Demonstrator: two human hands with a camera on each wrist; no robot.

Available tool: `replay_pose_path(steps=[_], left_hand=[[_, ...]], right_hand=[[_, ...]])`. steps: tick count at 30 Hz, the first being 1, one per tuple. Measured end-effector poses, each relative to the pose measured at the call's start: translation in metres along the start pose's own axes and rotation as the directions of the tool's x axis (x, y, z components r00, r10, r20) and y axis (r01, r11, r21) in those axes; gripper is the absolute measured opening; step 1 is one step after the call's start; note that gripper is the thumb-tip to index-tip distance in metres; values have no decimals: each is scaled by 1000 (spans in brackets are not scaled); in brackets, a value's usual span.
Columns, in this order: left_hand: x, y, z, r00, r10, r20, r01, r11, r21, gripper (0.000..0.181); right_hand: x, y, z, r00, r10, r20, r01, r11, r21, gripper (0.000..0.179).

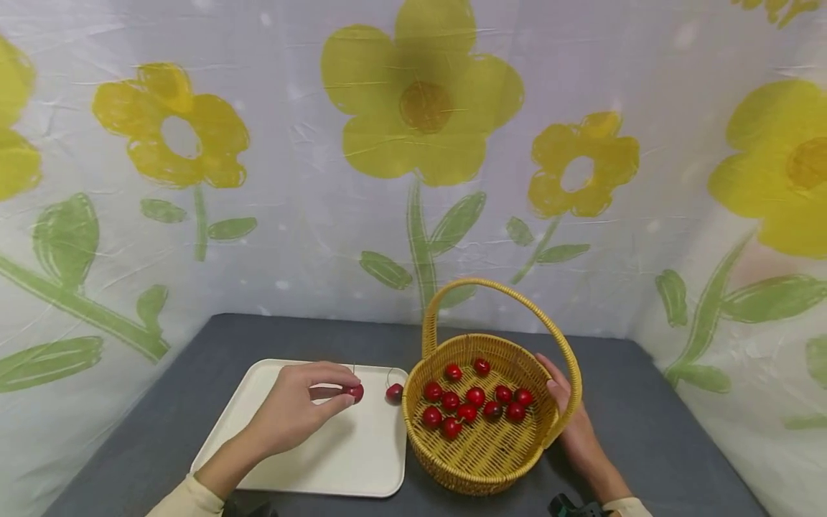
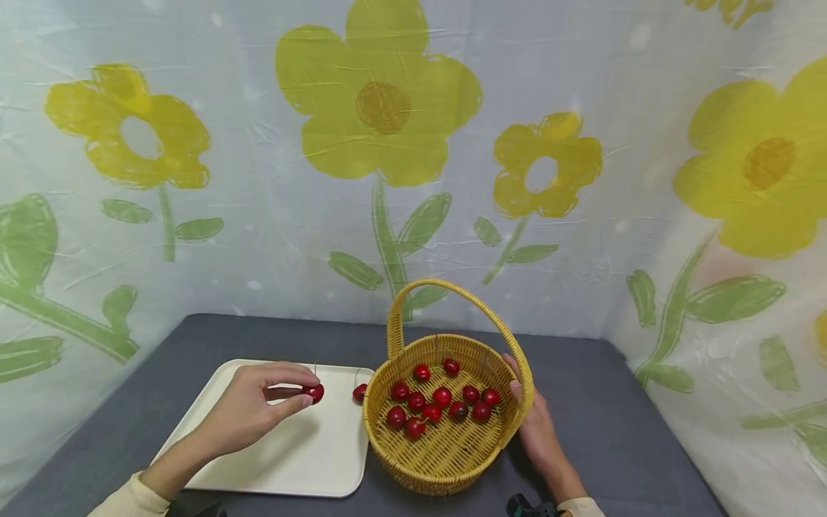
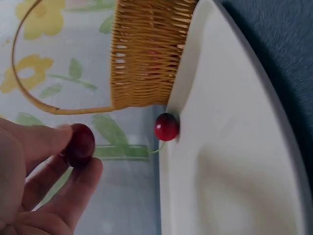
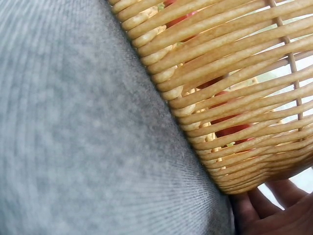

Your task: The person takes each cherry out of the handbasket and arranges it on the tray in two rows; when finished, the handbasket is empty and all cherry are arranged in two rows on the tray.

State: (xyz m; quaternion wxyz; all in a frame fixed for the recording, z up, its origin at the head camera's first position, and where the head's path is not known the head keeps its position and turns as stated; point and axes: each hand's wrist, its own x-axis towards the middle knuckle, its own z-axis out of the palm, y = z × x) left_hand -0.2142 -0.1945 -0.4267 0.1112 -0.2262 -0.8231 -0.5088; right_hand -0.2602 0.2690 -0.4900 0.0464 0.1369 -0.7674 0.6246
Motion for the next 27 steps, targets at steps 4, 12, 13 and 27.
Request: replay_pose_path(steps=[4,12,13,27], left_hand=[[14,-10,13,997,-29,75,26,999,42,21],[39,-23,25,974,-63,220,9,971,239,17],[41,-24,25,971,-72,226,11,965,262,18],[55,-40,40,971,-170,168,100,926,363,19]], right_hand=[[0,0,1,1000,12,-4,-12,1000,-2,53],[0,1,1,999,34,-17,-34,999,-28,53],[0,1,1,999,34,-19,-35,999,-30,53],[0,2,1,999,18,-34,-20,998,-60,52]])
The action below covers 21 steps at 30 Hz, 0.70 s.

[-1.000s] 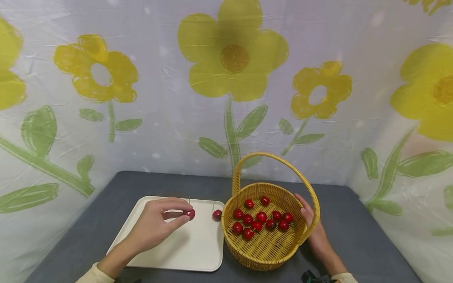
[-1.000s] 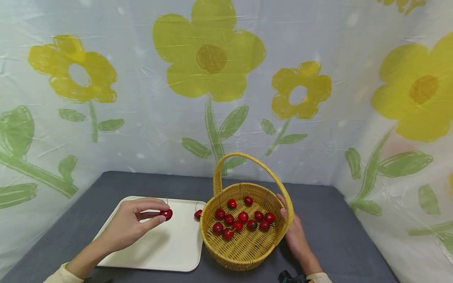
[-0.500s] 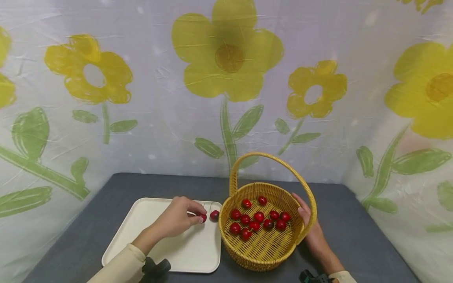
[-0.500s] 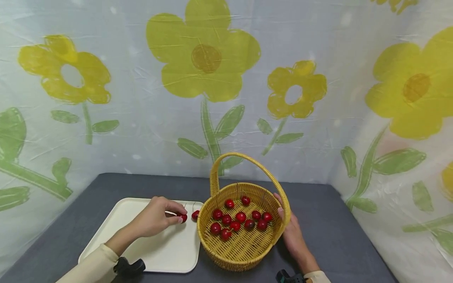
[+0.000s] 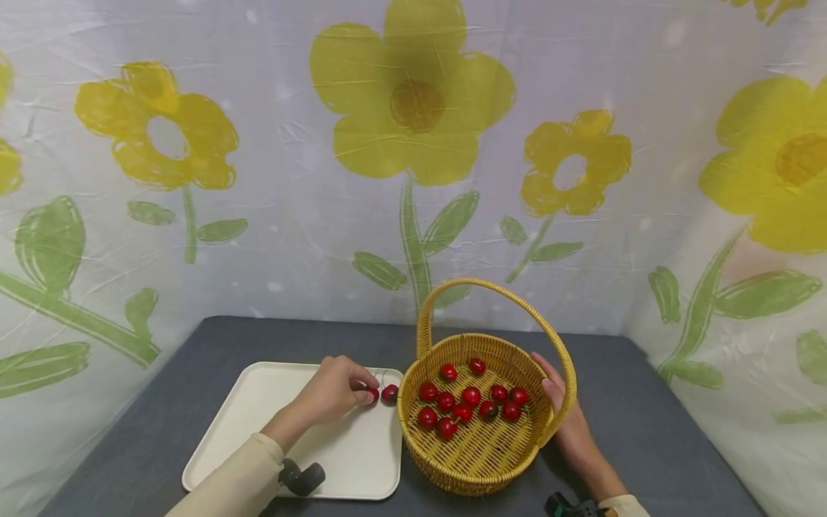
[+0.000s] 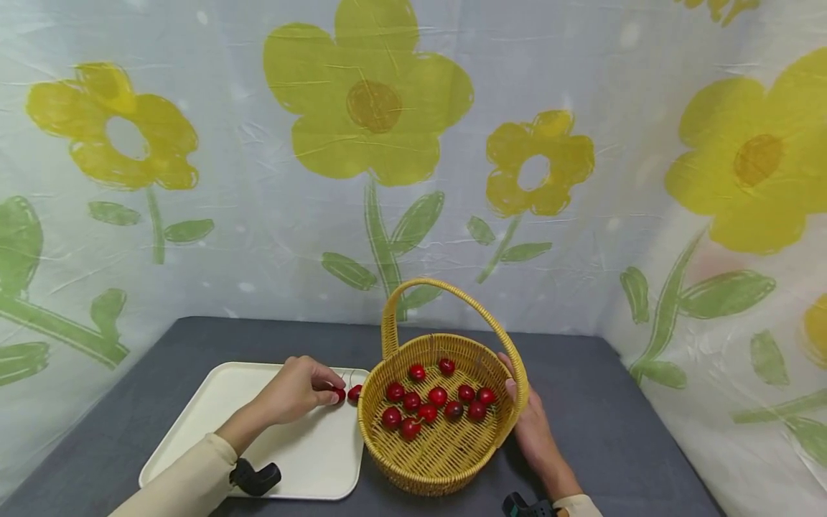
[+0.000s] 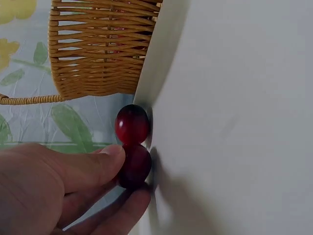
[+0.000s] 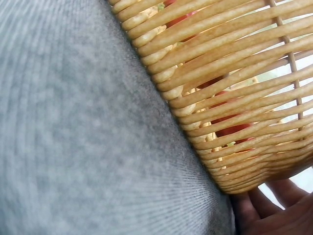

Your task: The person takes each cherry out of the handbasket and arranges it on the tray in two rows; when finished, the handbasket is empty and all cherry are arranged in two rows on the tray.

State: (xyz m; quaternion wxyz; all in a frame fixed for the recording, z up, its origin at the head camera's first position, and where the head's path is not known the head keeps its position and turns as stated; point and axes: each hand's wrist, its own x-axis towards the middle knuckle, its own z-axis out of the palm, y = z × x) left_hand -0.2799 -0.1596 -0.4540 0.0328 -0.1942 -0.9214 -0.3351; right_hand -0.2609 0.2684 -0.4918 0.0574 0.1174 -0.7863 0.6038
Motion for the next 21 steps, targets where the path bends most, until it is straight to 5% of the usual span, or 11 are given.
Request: replay_pose_path(steps=[9,17,21], left_hand=[[2,3,4,1000,4,-13,-4,1000,-7,19],[-3,-2,0,997,77,-8,-77,997,7,18],[-9,0,-6,999,51,-18,-51,998,23,19]], right_hand=[[-1,-2,0,1000,18,17,-18,1000,-1,53],[-1,-2,-1,1000,24,9,-24,1000,-20,52],[-1,-2,-1,999,32,6,-32,999,-21,52]])
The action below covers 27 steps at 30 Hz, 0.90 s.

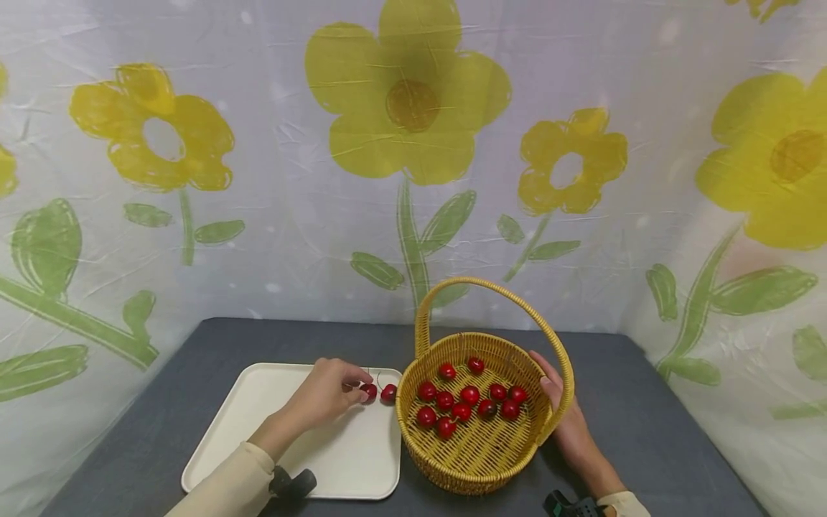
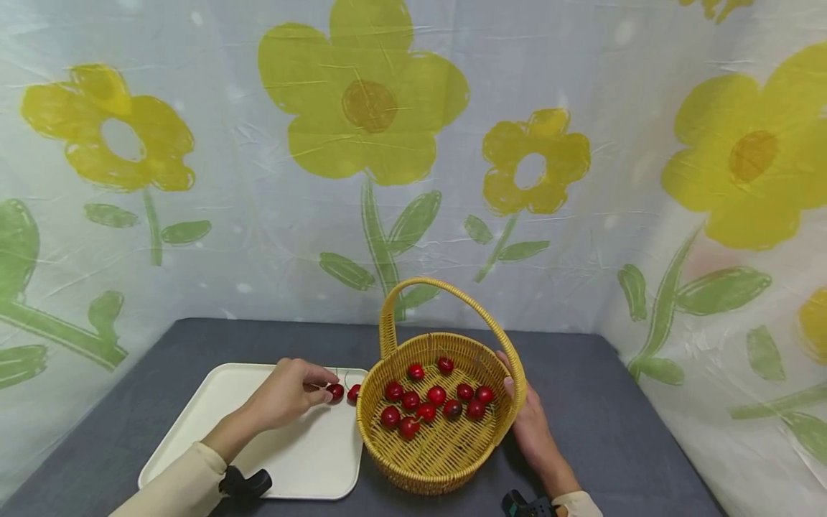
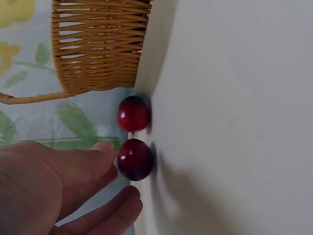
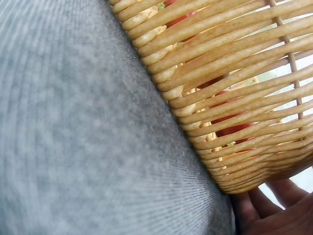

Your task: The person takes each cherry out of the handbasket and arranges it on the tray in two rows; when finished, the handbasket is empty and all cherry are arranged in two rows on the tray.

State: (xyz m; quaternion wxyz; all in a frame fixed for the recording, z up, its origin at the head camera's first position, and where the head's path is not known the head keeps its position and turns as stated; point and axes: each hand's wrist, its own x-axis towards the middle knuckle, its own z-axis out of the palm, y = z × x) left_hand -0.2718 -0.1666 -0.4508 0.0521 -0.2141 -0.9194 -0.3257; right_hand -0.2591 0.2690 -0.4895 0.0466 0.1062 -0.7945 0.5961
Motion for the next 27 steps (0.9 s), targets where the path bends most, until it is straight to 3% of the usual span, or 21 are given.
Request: replay_pose_path(steps=[4,9,12,15,18,21,24,27], left_hand=[[-6,10,-10,999,-12,-38,10,999,-34,22],[-14,33,-29,998,13,-66,-25,984,-178,29],[-19,48,-39,999,-6,-40,-7,950,-313,32],[-23,62,-47,1000,-2,5,4,895,-445,38],[-27,73,-51,998,40,42,-12,847,-531,43],[-29,80,-50,993,102,61,-50,822,-567,45],[-27,85,-44,983,171,64,-104,814,-572,44],[-20,89,-34,969,238,70,-166,833,-528,41]], right_hand=[[1,-1,0,1000,-2,1,2,1000,10,53],[1,0,0,1000,-1,7,1,1000,28,53],[1,0,0,1000,1,11,-2,999,35,54],[1,1,0,1000,4,11,-4,999,40,54],[1,1,0,1000,3,6,-3,999,41,54],[2,2,0,1000,3,6,-3,999,35,54],[1,3,1,1000,4,7,-4,1000,29,54],[1,3,1,1000,2,13,-3,999,35,54]])
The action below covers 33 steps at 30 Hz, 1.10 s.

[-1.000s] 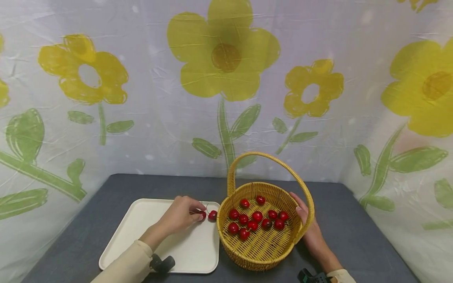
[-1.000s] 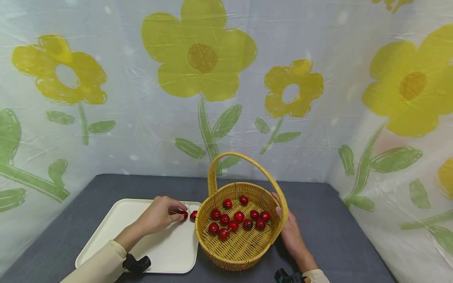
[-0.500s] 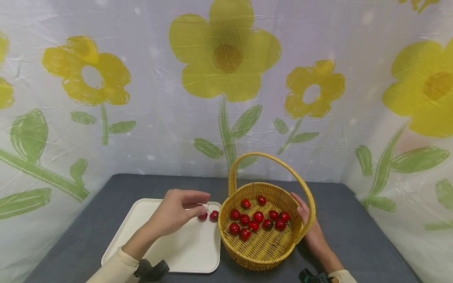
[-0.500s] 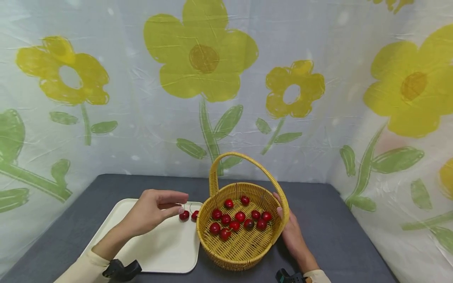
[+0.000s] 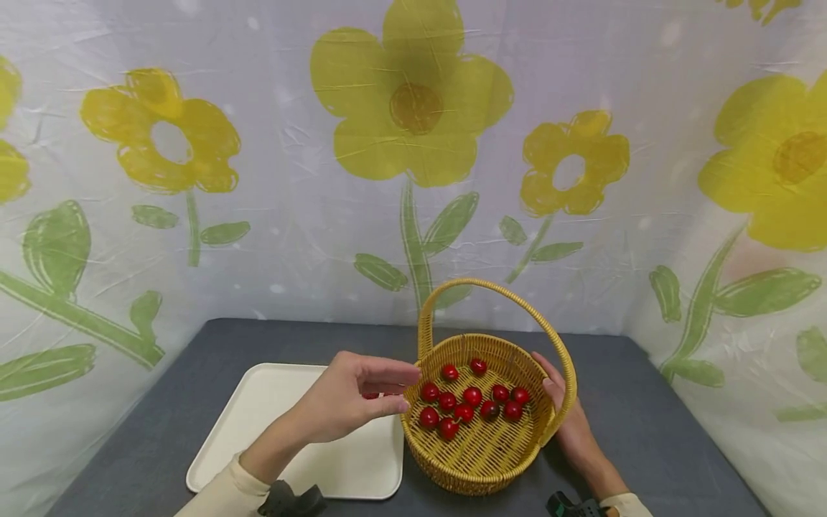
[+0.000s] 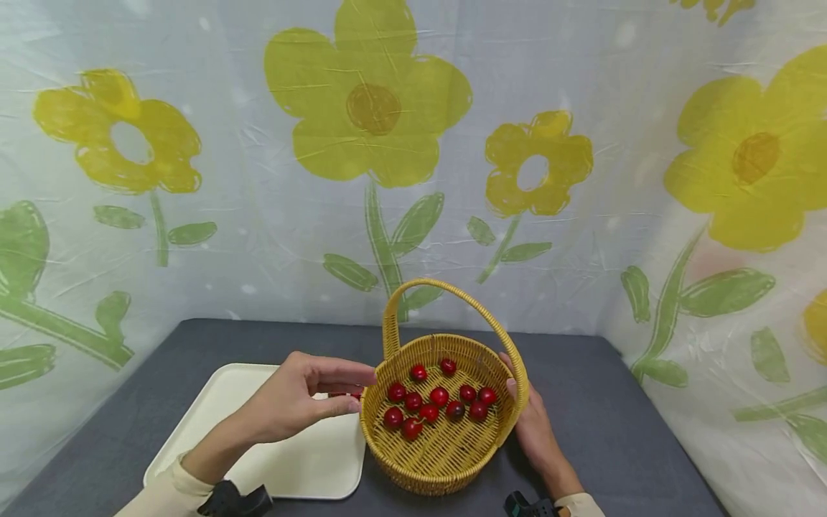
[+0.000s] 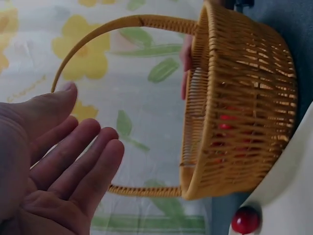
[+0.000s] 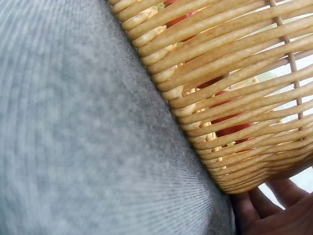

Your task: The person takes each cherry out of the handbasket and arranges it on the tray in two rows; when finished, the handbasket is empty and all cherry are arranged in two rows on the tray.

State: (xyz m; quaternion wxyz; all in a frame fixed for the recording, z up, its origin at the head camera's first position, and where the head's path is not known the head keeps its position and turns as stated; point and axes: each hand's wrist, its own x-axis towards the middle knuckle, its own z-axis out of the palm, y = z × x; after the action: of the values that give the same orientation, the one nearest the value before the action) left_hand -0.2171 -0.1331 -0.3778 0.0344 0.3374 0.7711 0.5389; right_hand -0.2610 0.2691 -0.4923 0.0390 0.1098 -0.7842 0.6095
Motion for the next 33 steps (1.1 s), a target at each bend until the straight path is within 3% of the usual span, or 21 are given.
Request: replay_pose_path(steps=[4,8,12,17,21,26,33], left_hand=[[16,-8,14,995,39,87,-51,989,140,37],[31,-16,29,984,-15,180,-32,967,251,36],[45,-23,44,965,-62,256,-40,926,375,34],[59,-32,61,945,-62,320,-112,861,496,29],[66,-33,71,941,-58,333,-139,831,538,30],[74,-29,79,935,-95,343,-127,811,570,36],[78,-27,89,926,-124,358,-112,814,570,28]], right_hand=[[0,0,0,1000,-1,-1,1,1000,0,54],[0,0,0,1000,6,-12,-6,1000,-13,53],[-1,0,0,1000,12,-18,-13,1000,-28,52],[0,0,-1,1000,1,-15,-1,1000,-20,52],[0,-1,-1,1000,-6,-14,5,1000,-21,53],[0,-2,-1,1000,-4,-16,4,1000,-22,53],[0,0,-1,1000,-12,-14,11,999,-30,52]])
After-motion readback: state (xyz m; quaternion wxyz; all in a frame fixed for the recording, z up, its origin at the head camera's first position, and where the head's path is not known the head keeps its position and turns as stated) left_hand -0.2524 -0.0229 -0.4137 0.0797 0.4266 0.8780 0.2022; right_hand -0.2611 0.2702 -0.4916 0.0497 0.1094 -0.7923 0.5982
